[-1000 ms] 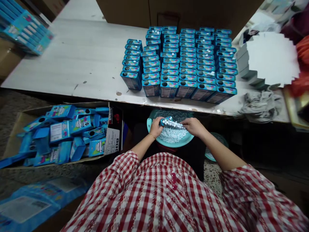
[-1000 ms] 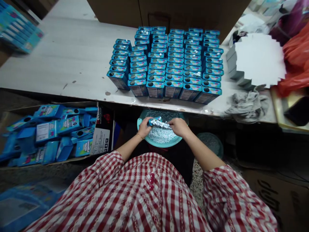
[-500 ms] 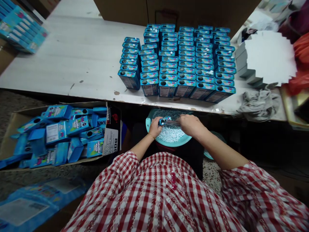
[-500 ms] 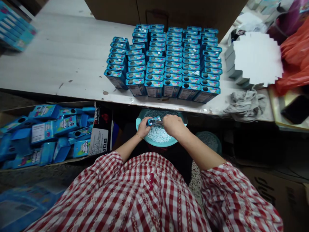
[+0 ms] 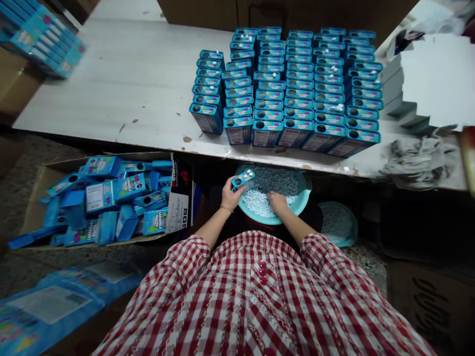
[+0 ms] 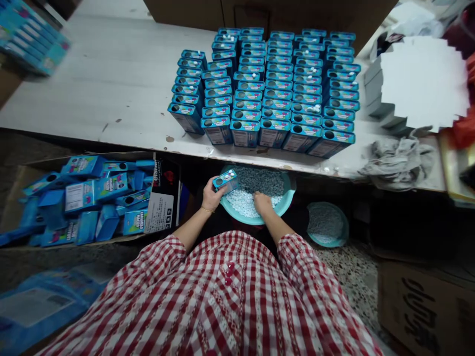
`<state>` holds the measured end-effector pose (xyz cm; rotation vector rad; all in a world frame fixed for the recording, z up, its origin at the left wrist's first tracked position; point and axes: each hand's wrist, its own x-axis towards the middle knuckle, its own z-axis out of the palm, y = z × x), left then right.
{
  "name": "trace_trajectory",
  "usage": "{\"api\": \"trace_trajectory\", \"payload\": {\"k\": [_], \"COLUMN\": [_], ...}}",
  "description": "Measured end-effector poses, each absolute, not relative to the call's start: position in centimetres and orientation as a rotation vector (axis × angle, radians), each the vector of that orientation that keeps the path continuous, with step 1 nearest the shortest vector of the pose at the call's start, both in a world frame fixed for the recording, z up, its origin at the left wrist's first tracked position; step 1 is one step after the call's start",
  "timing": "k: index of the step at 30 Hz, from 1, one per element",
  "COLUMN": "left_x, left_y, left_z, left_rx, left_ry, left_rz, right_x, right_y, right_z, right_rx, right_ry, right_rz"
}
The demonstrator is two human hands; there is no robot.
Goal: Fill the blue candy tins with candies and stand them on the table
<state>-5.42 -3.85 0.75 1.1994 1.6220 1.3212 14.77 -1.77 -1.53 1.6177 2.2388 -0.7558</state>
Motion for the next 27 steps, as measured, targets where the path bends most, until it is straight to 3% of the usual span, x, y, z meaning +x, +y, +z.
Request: {"api": "trace_trajectory", "payload": {"k": [8, 17, 27], "left_x": [-6.3, -5.1, -2.4], "left_y": [-3.4, -2.2, -2.4], "left_z": [0.3, 0.7, 0.2], "left_rx": [1.138, 1.421, 1.748], "left_ry": [1.612, 1.617, 1.551], "left_rz": [1.336, 1.205, 0.984], "right_x": [17.2, 21.1, 15.8], "right_y": [-0.7, 0.5, 1.1], "right_z": [-2.4, 6.7, 15.2], "right_rx": [1.624, 1.667, 1.482], "right_ry": [2.219, 2.366, 2.294], "right_rz": [-1.132, -1.368, -0.619]}}
